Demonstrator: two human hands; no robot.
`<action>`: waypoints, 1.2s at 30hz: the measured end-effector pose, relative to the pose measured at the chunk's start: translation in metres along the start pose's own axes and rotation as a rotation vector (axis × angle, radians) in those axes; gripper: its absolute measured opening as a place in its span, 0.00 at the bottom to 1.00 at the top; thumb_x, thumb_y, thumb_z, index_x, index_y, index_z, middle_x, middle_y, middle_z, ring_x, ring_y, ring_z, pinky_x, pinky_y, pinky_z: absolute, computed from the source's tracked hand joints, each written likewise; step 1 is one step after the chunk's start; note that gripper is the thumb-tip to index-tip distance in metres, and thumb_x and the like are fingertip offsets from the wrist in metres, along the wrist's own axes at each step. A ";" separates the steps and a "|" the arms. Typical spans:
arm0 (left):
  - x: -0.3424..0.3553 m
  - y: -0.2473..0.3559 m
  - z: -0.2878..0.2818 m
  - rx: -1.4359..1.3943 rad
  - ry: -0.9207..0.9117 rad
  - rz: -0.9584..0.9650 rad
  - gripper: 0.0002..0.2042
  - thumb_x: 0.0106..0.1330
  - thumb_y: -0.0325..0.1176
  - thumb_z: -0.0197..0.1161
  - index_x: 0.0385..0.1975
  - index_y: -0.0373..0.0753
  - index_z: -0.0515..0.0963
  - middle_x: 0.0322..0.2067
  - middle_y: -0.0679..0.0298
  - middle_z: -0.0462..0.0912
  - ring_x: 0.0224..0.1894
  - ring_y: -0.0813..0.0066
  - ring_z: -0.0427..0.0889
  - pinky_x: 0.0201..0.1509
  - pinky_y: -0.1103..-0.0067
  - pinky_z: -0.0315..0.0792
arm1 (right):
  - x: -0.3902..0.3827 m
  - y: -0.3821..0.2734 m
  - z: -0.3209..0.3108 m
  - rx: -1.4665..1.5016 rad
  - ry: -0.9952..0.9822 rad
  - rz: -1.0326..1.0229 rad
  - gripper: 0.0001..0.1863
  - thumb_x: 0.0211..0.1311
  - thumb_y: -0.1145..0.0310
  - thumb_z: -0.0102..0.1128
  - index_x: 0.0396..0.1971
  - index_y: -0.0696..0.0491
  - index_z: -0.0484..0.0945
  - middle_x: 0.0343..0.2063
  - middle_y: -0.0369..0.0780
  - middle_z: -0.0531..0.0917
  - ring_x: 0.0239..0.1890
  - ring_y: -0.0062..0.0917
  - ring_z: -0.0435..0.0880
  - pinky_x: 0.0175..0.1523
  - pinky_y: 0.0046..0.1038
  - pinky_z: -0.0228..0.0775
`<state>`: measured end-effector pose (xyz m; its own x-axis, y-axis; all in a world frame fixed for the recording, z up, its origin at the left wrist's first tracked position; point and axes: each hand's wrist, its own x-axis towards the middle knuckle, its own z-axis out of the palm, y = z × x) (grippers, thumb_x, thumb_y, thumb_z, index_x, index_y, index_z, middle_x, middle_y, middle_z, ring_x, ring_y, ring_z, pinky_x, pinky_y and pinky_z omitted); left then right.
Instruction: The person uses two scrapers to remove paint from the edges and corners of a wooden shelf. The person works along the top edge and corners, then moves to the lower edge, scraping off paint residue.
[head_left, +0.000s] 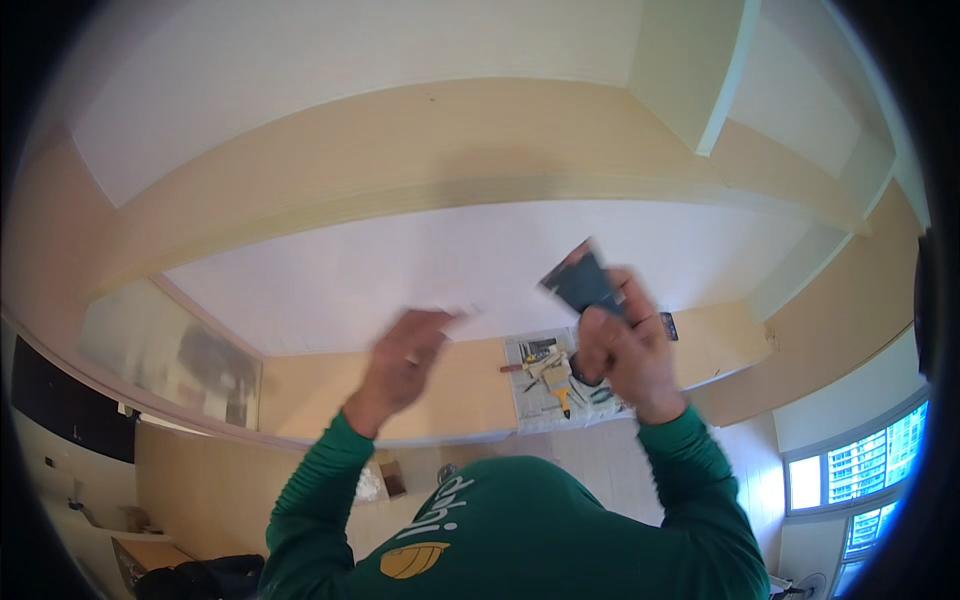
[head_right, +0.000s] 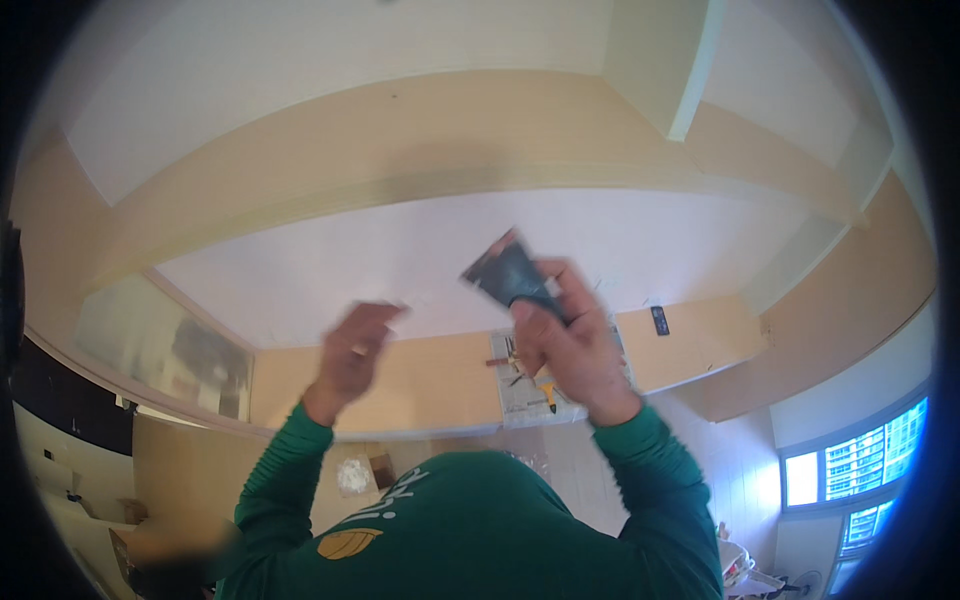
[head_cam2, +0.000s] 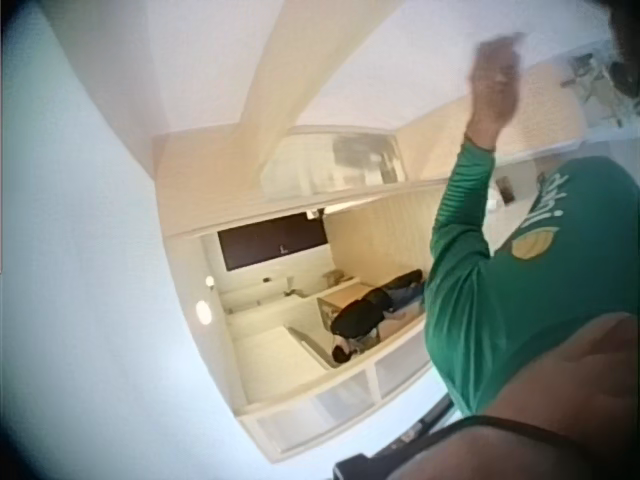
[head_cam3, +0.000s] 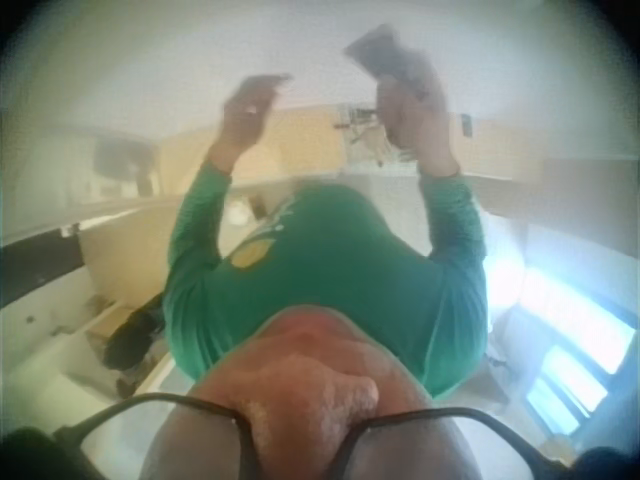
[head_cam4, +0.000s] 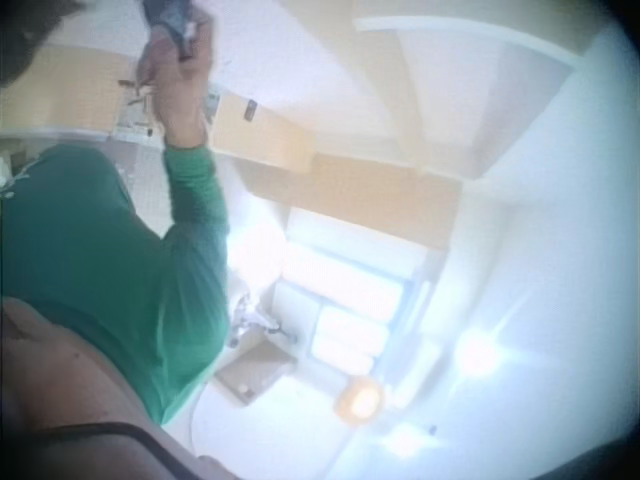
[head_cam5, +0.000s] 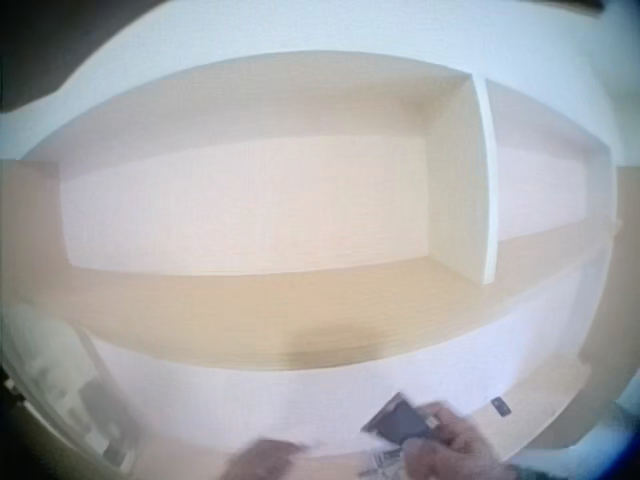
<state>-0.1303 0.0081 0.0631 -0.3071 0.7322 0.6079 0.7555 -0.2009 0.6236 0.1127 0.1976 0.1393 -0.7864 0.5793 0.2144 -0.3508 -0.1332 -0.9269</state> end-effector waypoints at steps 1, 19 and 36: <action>0.019 -0.004 -0.028 0.013 0.180 0.137 0.16 0.76 0.21 0.63 0.61 0.34 0.85 0.51 0.51 0.89 0.52 0.58 0.87 0.57 0.70 0.81 | 0.016 -0.022 -0.002 -0.288 0.013 -0.119 0.12 0.80 0.68 0.65 0.57 0.53 0.82 0.24 0.33 0.80 0.23 0.17 0.75 0.29 0.24 0.67; 0.181 -0.075 -0.195 0.795 0.610 0.084 0.14 0.84 0.36 0.56 0.59 0.42 0.85 0.42 0.56 0.90 0.41 0.52 0.89 0.45 0.61 0.83 | 0.372 -0.033 0.069 -1.779 -0.297 -0.545 0.16 0.79 0.60 0.60 0.53 0.48 0.92 0.44 0.45 0.92 0.47 0.45 0.89 0.56 0.43 0.81; 0.178 -0.070 -0.192 0.830 0.562 0.088 0.12 0.82 0.34 0.59 0.57 0.42 0.86 0.38 0.58 0.89 0.40 0.54 0.89 0.43 0.62 0.83 | 0.375 -0.056 0.088 -1.818 -0.437 -0.430 0.16 0.71 0.64 0.61 0.51 0.53 0.91 0.40 0.49 0.91 0.44 0.48 0.89 0.53 0.45 0.81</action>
<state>-0.3488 0.0274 0.2219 -0.2977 0.2803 0.9126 0.8871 0.4343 0.1560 -0.2072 0.3513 0.2991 -0.9601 0.0885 0.2653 0.1202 0.9871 0.1056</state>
